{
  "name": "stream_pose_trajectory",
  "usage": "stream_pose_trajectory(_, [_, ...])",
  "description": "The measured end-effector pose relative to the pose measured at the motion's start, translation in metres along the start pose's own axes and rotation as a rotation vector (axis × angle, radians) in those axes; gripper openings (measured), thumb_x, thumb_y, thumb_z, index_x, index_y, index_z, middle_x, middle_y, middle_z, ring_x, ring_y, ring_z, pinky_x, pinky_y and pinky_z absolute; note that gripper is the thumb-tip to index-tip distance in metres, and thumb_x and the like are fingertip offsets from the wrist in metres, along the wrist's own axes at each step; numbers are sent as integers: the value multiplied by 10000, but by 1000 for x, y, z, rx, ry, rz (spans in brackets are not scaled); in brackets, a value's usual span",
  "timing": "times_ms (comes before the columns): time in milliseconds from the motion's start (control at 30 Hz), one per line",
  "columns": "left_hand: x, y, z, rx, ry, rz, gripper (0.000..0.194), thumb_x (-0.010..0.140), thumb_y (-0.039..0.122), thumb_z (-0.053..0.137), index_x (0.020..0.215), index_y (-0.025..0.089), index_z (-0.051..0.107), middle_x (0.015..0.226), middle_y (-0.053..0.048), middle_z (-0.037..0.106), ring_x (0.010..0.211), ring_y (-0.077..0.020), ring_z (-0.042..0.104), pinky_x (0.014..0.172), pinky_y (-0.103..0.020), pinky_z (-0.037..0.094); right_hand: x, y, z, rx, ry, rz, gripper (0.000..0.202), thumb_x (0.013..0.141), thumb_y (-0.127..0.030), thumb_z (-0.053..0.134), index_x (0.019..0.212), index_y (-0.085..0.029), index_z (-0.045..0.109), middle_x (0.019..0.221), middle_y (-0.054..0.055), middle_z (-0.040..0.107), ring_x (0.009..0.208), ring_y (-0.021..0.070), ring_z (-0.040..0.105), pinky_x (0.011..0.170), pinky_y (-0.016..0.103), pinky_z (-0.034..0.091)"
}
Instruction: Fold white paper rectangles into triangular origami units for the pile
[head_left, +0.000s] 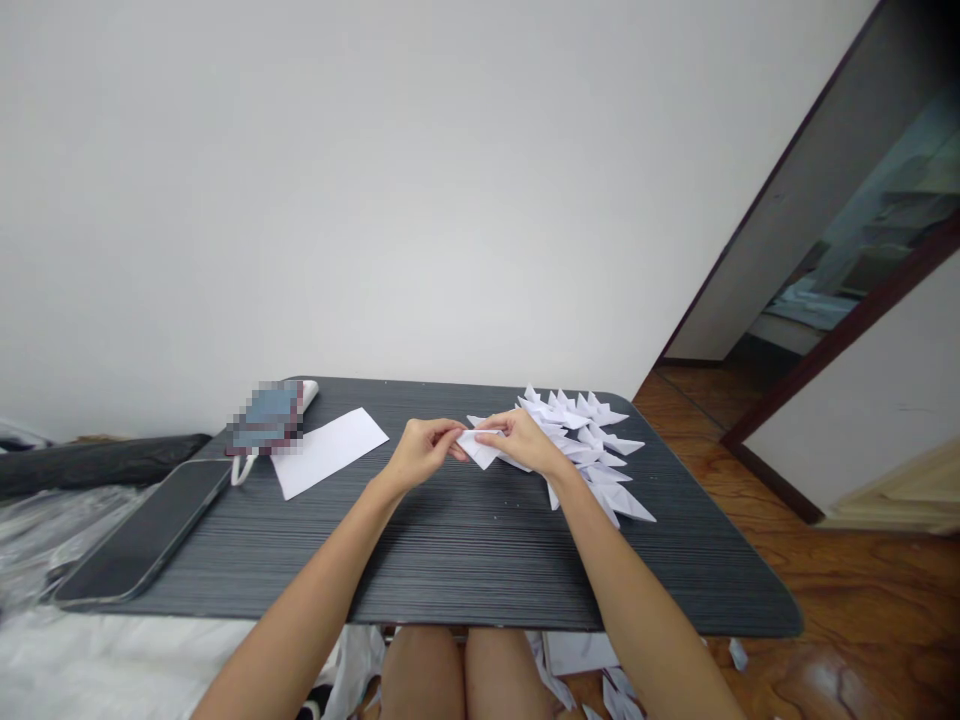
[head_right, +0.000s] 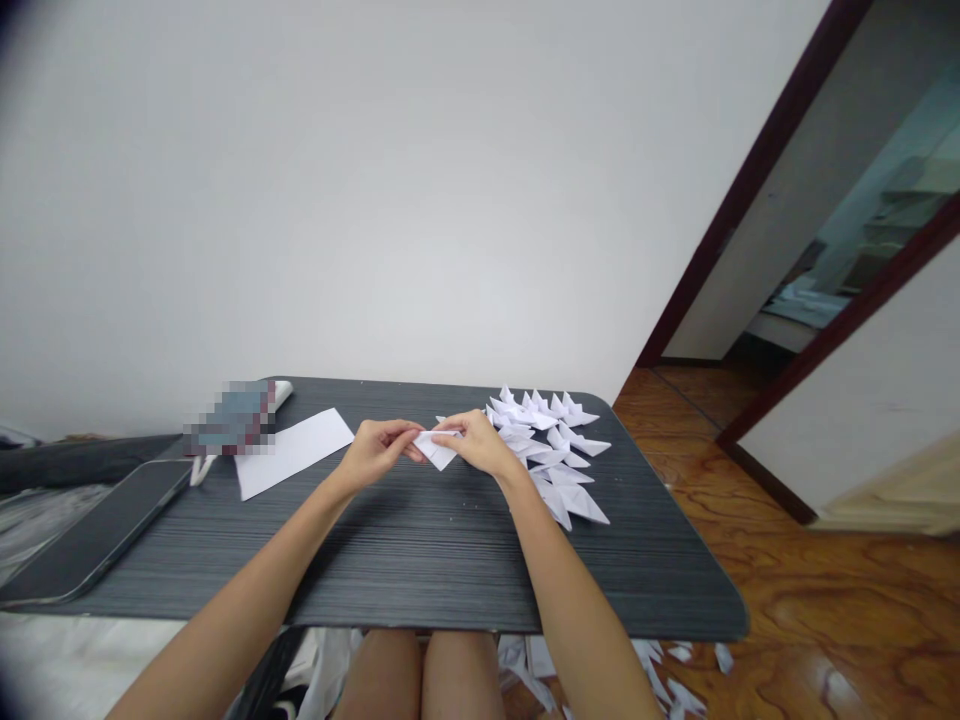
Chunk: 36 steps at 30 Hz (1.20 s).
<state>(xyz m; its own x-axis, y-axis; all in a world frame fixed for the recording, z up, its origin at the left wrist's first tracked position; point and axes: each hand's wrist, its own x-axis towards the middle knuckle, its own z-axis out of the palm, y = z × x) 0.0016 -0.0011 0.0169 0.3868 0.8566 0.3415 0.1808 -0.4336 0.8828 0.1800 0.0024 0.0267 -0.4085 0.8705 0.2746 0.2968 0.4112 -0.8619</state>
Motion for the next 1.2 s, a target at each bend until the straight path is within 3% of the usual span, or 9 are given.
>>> stream_pose_trajectory(100, [-1, 1, 0, 105, -3, 79, 225, 769, 296, 482, 797, 114, 611, 602, -46, 645, 553, -145, 622, 569, -234, 492, 1, 1, 2, -6, 4, -18, 212, 695, -296, 557, 747, -128, 675, 707, 48, 658, 663, 169, 572, 603, 264, 418])
stream_pose_trajectory(333, [-1, -2, 1, 201, -9, 117, 210, 786, 260, 450, 724, 130, 602, 526, -11, 600, 455, -98, 559, 495, -195, 449, 4, 9, 9, -65, -12, -68, 215, 736, -239, 487, 753, -138, 676, 697, 39, 654, 640, 157, 557, 589, 251, 402])
stream_pose_trajectory(500, [2, -5, -1, -33, -21, 22, 259, 812, 296, 407, 854, 97, 568, 521, -26, 597, 458, -124, 585, 476, -222, 470, 6, 11, 6, -89, 59, -62, 222, 745, -214, 448, 720, -136, 654, 646, 33, 622, 583, 133, 521, 546, 241, 374])
stream_pose_trajectory(667, [5, 2, -11, -341, -27, 0, 347, 789, 350, 454, 937, 48, 542, 685, -92, 617, 538, -143, 601, 405, -199, 434, 5, 7, 5, 244, 60, 68, 233, 715, -319, 512, 834, -140, 600, 637, 15, 582, 530, 106, 494, 501, 228, 386])
stream_pose_trajectory(800, [5, 2, -13, -371, 13, -30, 345, 733, 332, 543, 936, 56, 582, 615, -41, 588, 483, -90, 537, 394, -180, 421, 4, 2, 11, 477, 38, 110, 276, 671, -360, 577, 880, -182, 550, 723, 10, 554, 510, 79, 468, 423, 190, 364])
stream_pose_trajectory(1033, [8, -8, -8, -386, 200, -55, 265, 663, 309, 616, 794, 81, 648, 758, -79, 648, 698, -157, 591, 582, -248, 497, 7, 9, 23, 547, 93, 131, 266, 617, -327, 640, 811, -165, 559, 722, -4, 549, 542, 68, 468, 490, 192, 362])
stream_pose_trajectory(1200, [10, -10, -9, -352, 239, -92, 259, 630, 310, 644, 762, 88, 661, 792, -82, 667, 673, -155, 604, 672, -289, 497, 8, 13, 27, 518, 90, 166, 293, 592, -323, 657, 808, -146, 566, 727, 10, 579, 598, 92, 507, 565, 218, 389])
